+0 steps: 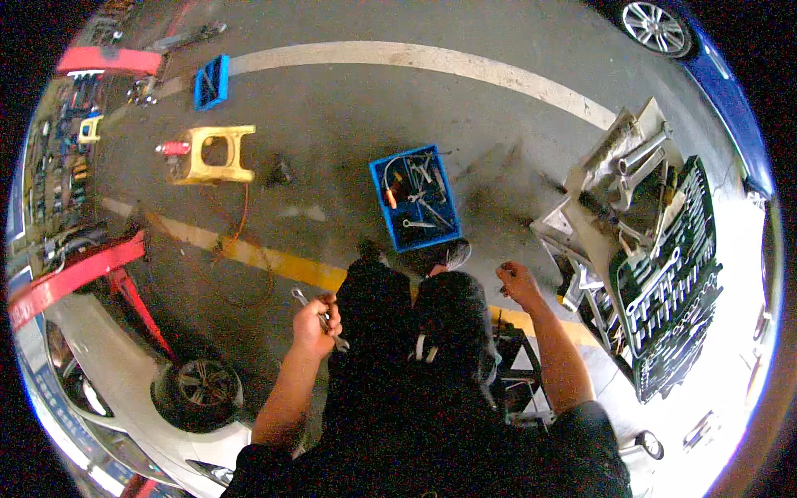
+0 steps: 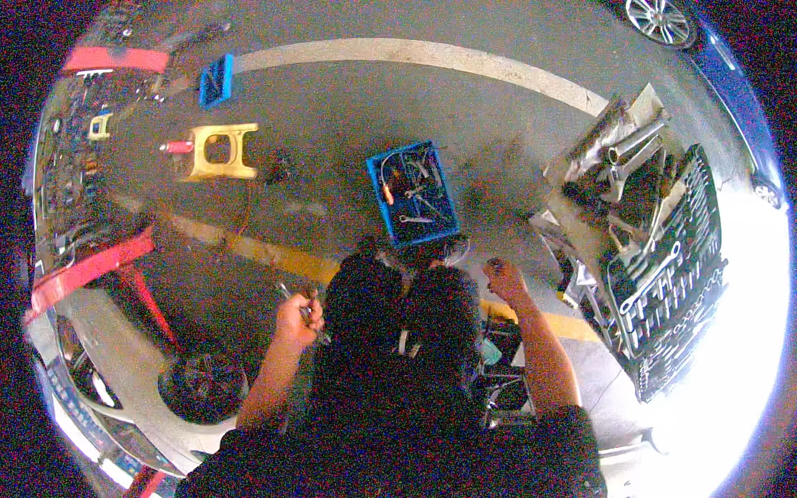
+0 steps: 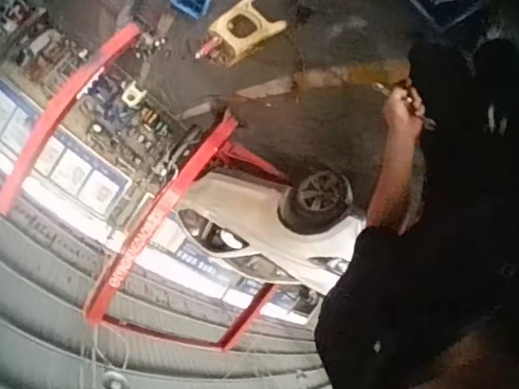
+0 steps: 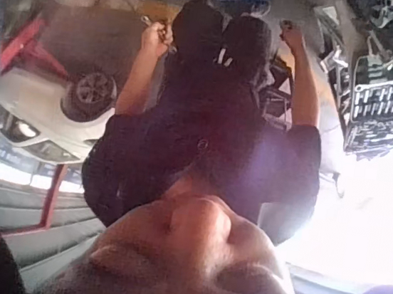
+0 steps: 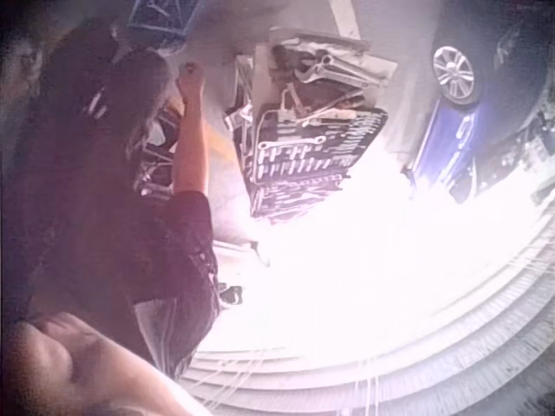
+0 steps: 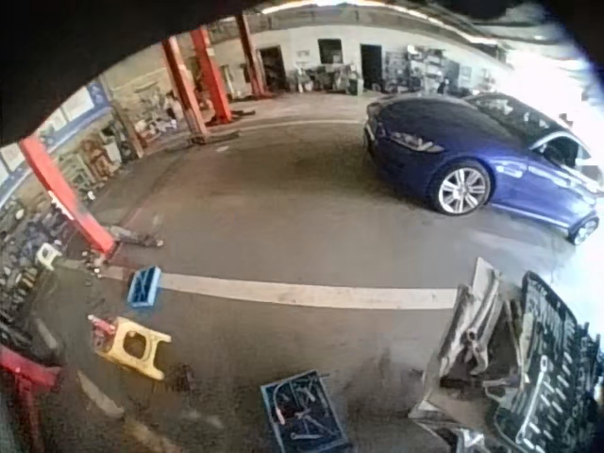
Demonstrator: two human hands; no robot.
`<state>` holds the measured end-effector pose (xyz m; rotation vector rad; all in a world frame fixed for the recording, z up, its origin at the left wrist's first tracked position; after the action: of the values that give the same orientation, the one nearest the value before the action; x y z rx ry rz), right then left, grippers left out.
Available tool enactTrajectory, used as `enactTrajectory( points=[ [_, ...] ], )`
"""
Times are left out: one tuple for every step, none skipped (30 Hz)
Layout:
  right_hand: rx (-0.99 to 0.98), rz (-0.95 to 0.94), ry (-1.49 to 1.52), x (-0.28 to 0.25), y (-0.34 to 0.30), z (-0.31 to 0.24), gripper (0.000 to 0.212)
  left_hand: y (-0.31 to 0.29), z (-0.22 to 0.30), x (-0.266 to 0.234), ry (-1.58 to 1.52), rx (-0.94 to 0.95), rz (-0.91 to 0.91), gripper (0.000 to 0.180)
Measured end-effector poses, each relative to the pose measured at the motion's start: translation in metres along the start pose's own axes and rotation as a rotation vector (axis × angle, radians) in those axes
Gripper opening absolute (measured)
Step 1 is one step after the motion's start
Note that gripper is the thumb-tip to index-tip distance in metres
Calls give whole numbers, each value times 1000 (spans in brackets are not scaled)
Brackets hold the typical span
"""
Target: The person organizes a green tool kit by picking up various sockets, wrenches, and ratchets, then placing them into their designated slots. They also move a blue bin and handle a yellow jack stand while arranging the tools.
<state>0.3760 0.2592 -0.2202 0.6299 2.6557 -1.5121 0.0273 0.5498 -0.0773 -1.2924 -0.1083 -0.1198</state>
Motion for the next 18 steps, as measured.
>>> enactTrajectory(
  points=[
    [47,33,82,3,19,6,39,12,0,7,56,-9,-14,18],
    [90,62,163,8,41,11,40,24,-1,19,110,-14,-26,19],
    [158,84,239,17,57,3,41,48,-2,27,165,-44,-31,20],
    [180,55,267,29,81,7,42,75,-4,37,258,-64,-21,17],
    [207,37,301,41,107,17,43,106,-7,51,306,-64,2,15],
    [237,19,336,53,135,28,44,138,-11,66,355,-67,23,13],
    [225,30,199,65,164,40,45,170,-17,80,384,-87,12,13],
    [207,40,58,76,198,51,46,206,-22,90,408,-103,-5,12],
    [183,54,-85,88,233,63,47,247,-31,94,424,-173,-89,13],
    [140,143,-44,103,266,75,49,281,-45,95,388,-195,-86,13],
    [109,235,-5,120,300,97,51,320,-64,97,434,-234,-46,12],
    [157,236,-67,133,326,79,53,350,-82,87,465,-258,29,11],
    [205,226,-133,144,345,50,56,368,-98,72,442,-253,31,11],
    [179,261,-127,156,367,52,58,386,-114,64,431,-256,5,11],
    [156,304,-119,163,391,63,61,392,-121,62,487,-269,19,12],
    [79,415,-232,172,421,83,64,403,-131,49,500,-296,-51,16],
    [117,392,-271,181,442,75,64,412,-136,34,487,-327,-4,16],
    [109,423,-300,189,455,73,63,414,-140,26,473,-362,34,15]
  ],
)
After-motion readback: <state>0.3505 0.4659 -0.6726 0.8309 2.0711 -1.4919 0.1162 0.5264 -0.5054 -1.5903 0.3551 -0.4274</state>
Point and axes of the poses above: each hand's wrist, its own y-axis towards the middle knuckle, its own x-axis out of the palm, z = x × y, the point moved 3 cm from there along y, towards the middle knuckle, and after that the axes turned 1 degree about x, right-handed, at the moved point
